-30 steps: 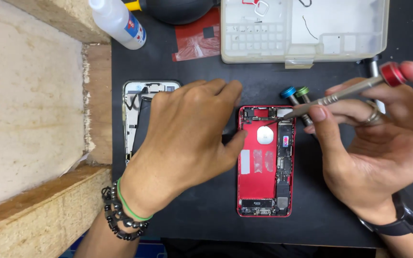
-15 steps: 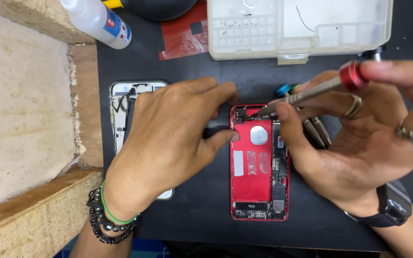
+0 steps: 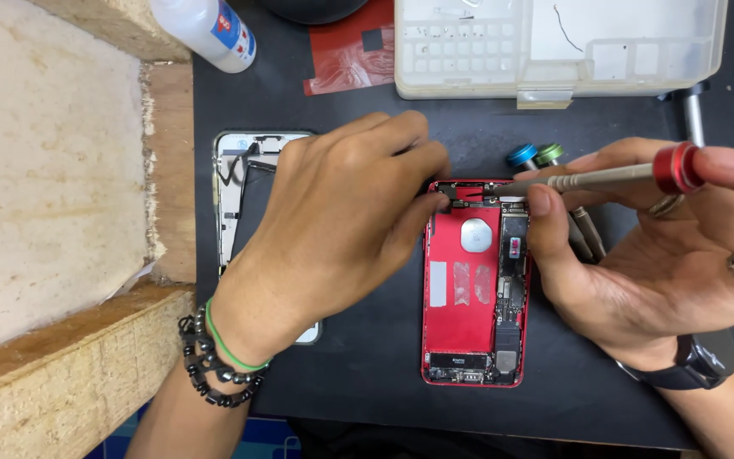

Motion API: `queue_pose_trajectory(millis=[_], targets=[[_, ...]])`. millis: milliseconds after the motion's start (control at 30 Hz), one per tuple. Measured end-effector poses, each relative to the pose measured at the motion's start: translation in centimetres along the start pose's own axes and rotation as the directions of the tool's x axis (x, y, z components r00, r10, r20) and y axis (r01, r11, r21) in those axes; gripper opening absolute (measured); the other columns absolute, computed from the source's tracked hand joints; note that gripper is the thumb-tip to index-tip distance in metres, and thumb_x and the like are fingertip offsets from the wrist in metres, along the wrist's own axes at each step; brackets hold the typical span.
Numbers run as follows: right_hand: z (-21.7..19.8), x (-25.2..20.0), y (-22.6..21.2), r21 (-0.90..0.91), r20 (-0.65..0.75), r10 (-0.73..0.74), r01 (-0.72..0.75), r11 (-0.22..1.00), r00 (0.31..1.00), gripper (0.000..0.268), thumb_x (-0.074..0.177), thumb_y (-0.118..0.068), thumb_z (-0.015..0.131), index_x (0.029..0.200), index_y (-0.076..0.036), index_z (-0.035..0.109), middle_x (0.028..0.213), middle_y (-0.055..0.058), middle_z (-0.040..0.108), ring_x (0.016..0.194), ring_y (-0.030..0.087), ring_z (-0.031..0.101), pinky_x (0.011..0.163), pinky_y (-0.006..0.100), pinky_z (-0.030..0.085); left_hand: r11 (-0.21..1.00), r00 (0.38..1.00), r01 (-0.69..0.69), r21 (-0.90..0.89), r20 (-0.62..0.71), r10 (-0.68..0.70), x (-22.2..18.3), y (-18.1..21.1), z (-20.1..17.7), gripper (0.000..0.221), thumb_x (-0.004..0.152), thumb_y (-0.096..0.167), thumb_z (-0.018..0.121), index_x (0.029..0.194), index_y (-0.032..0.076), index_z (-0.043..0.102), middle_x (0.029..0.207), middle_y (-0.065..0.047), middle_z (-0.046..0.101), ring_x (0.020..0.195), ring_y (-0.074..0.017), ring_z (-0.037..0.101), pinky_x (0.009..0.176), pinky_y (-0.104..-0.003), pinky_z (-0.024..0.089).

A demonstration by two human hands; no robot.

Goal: Dismantling a mobile phone using precision tools on a workbench.

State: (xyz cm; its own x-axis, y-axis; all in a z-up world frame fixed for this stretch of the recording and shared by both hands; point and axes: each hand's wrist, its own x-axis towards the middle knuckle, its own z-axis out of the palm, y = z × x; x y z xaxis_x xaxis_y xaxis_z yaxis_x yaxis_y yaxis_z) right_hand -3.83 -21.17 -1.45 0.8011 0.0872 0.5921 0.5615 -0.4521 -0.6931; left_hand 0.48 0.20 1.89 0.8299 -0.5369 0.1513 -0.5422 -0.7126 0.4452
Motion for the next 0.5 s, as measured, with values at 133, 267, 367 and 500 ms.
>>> queue_pose_trajectory(millis=[133,267,367,500], targets=[[0.2,-0.3,0.5,-0.005,0.004,-0.045,0.045,0.999,0.999,0.068,0.101,0.024,0.076,0.135,0.003,0.021,0.107,0.042,0.057,0.087,0.048,0.075,0.08,0.049,0.064,1.0,0.999,-0.015,0.021,-0.039,0.015,-0.4,-0.2,0.3,0.021,0.096,0.018,0.068,0.082,0.011,0.054,0.084,-0.003,0.054,0.075,-0.03,0.057,0.042,-0.051,0.034],[0.3,-0.3,0.5,-0.014,0.012,-0.07,0.07,0.997,0.997,0.069,0.1,0.025,0.077,0.134,0.004,0.021,0.101,0.042,0.058,0.082,0.047,0.072,0.078,0.05,0.062,0.998,0.995,-0.042,0.051,-0.093,0.047,-0.7,-0.4,0.4,0.025,0.093,0.014,0.072,0.077,0.01,0.054,0.082,-0.004,0.054,0.074,-0.0303,0.056,0.042,-0.048,0.032],[0.5,-0.2,0.3,-0.035,0.019,-0.086,0.086,0.996,0.996,0.067,0.099,0.028,0.076,0.13,0.008,0.019,0.099,0.044,0.057,0.082,0.047,0.071,0.076,0.051,0.062,0.998,0.991,-0.053,0.023,-0.12,0.055,-0.8,-0.7,0.9,0.025,0.086,0.012,0.075,0.074,0.009,0.053,0.081,-0.005,0.054,0.074,-0.0321,0.057,0.043,-0.05,0.032],[0.3,-0.5,0.4,-0.04,0.059,-0.082,0.084,0.996,0.995,0.066,0.104,0.027,0.07,0.139,0.007,0.018,0.099,0.046,0.057,0.084,0.049,0.071,0.08,0.051,0.062,0.992,0.964,-0.078,0.102,-0.245,0.101,-0.8,-0.9,2.0,0.021,0.082,0.004,0.069,0.07,0.011,0.053,0.079,-0.005,0.056,0.071,-0.0327,0.057,0.044,-0.049,0.037]])
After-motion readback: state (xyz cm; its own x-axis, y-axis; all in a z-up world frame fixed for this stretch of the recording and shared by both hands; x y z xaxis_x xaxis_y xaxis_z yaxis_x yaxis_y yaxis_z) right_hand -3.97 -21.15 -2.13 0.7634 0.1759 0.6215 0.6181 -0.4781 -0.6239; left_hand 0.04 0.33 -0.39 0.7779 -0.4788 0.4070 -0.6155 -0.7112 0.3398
